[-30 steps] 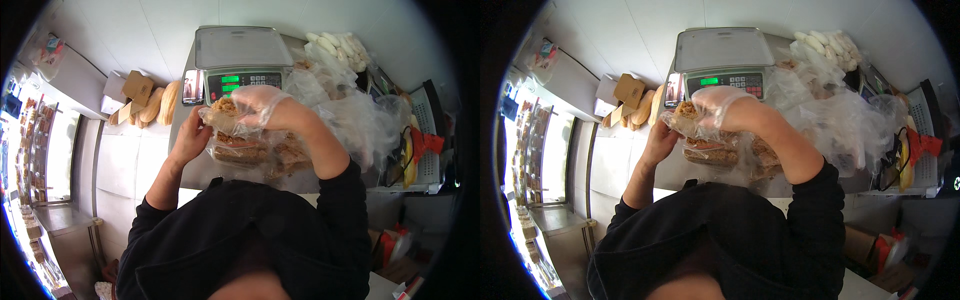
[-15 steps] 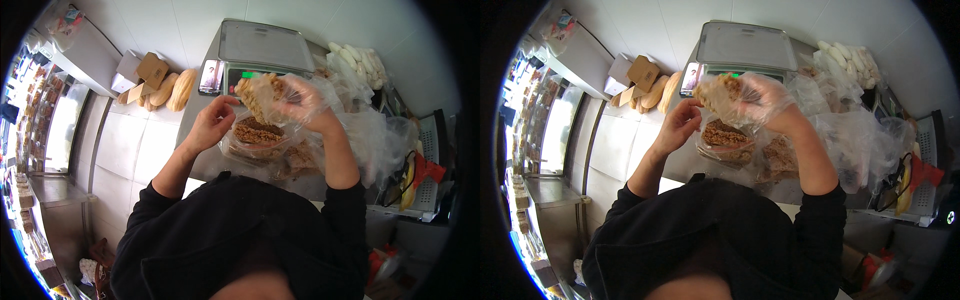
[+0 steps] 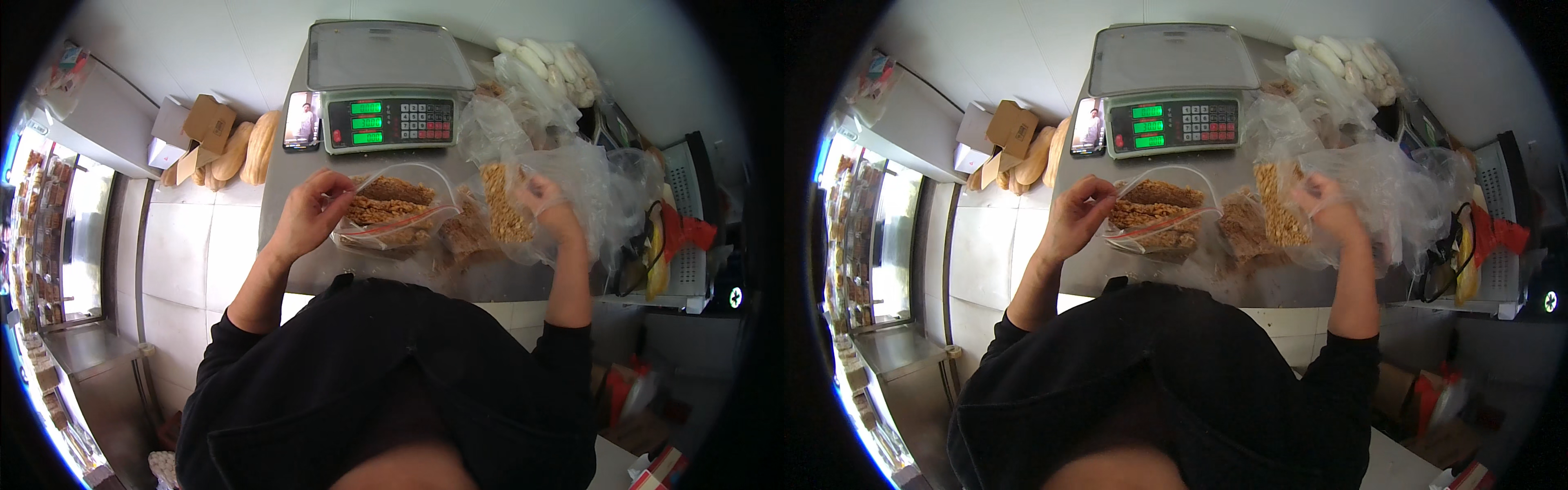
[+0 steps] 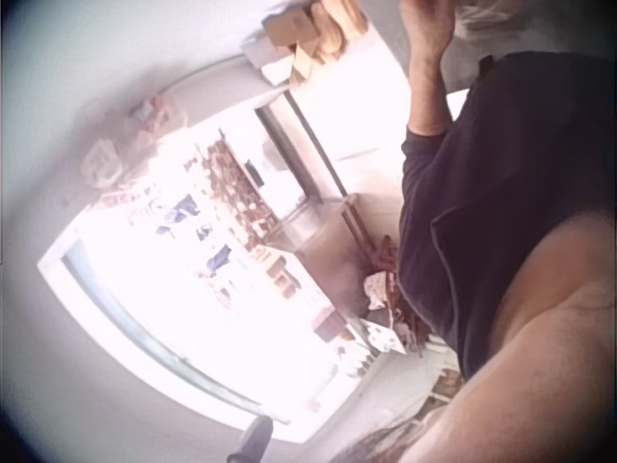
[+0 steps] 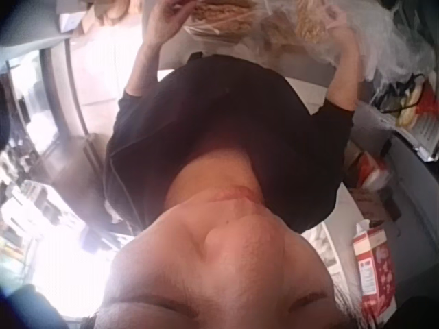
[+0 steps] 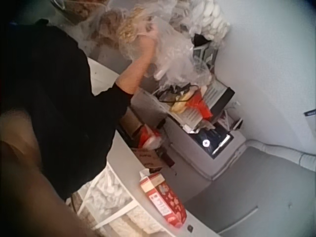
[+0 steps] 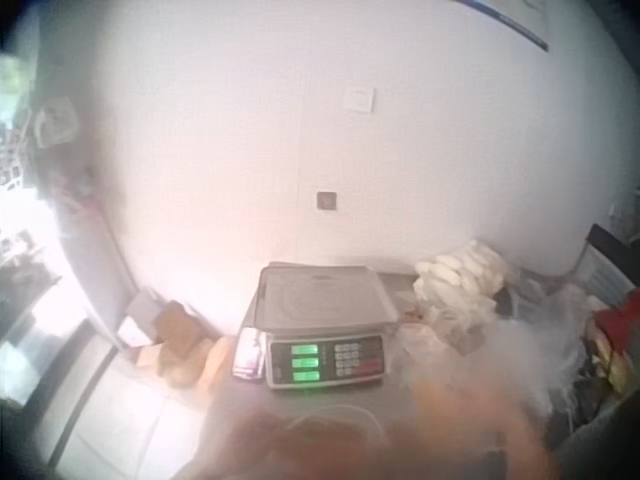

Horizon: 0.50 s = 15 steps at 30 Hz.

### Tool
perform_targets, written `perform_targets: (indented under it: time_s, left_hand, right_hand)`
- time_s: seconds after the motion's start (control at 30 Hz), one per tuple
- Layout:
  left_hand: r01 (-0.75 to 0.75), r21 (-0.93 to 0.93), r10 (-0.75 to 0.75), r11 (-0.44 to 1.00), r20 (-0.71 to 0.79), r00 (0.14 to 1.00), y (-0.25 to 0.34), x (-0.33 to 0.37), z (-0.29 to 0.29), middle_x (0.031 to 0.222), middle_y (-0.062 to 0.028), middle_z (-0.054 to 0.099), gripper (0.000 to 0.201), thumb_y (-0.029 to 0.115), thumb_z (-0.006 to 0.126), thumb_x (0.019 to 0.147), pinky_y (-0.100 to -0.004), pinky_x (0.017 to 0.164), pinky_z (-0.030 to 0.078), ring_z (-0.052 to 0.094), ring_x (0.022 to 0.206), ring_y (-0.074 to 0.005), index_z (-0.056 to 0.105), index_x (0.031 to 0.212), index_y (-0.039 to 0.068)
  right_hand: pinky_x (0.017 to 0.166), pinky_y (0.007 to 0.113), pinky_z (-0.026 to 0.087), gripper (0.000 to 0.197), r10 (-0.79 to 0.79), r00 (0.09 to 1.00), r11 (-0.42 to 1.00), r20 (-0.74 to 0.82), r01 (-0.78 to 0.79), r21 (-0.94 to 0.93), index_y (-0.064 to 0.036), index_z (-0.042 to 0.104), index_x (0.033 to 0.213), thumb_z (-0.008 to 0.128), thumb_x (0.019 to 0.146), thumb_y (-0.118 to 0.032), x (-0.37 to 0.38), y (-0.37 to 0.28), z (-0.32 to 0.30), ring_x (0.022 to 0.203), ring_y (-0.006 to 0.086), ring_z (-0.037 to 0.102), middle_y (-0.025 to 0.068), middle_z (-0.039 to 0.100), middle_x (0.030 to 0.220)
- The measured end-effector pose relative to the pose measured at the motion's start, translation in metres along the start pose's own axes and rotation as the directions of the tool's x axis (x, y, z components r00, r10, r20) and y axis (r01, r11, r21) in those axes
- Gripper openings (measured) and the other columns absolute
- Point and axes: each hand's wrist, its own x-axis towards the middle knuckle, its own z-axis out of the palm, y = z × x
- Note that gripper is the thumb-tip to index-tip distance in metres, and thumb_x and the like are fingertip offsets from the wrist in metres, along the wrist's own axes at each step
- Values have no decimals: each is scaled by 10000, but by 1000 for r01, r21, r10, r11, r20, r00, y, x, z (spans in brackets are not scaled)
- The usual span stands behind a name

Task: The person portions dry grain-like food into clear plastic bags, places each bag on a digital scale to check weight, and stacks the filled bags on the counter. The person handles the bags and scale repeatedly throughout the clip.

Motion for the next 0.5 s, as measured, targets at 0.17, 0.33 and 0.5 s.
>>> perform_targets:
  time_s: [0.17,0.33,0.5]
  left_hand:
    - [-53,22,53,998,6,999,4,2,0,823,-69,582,78,47,611,838,-266,599,443,569,700,-155,615,911,19]
    - [-111,133,109,985,17,994,12,0,-2,838,-69,550,69,-21,579,848,-247,673,463,569,773,-149,600,909,5]
    - [-142,105,143,984,0,990,15,-1,0,839,-73,559,60,-10,593,845,-265,675,472,581,763,-162,599,904,2]
  right_hand:
    - [667,332,458,297,90,989,996,-119,-92,-17,-5,618,973,668,840,-266,9,63,26,720,152,557,79,619,796]
    - [604,349,441,306,-69,934,928,-351,-69,-367,17,585,882,645,857,-282,13,83,30,644,171,539,105,571,717]
    - [542,319,427,324,-159,815,985,-557,90,-148,1,565,808,572,914,-305,15,61,13,578,148,518,56,543,665]
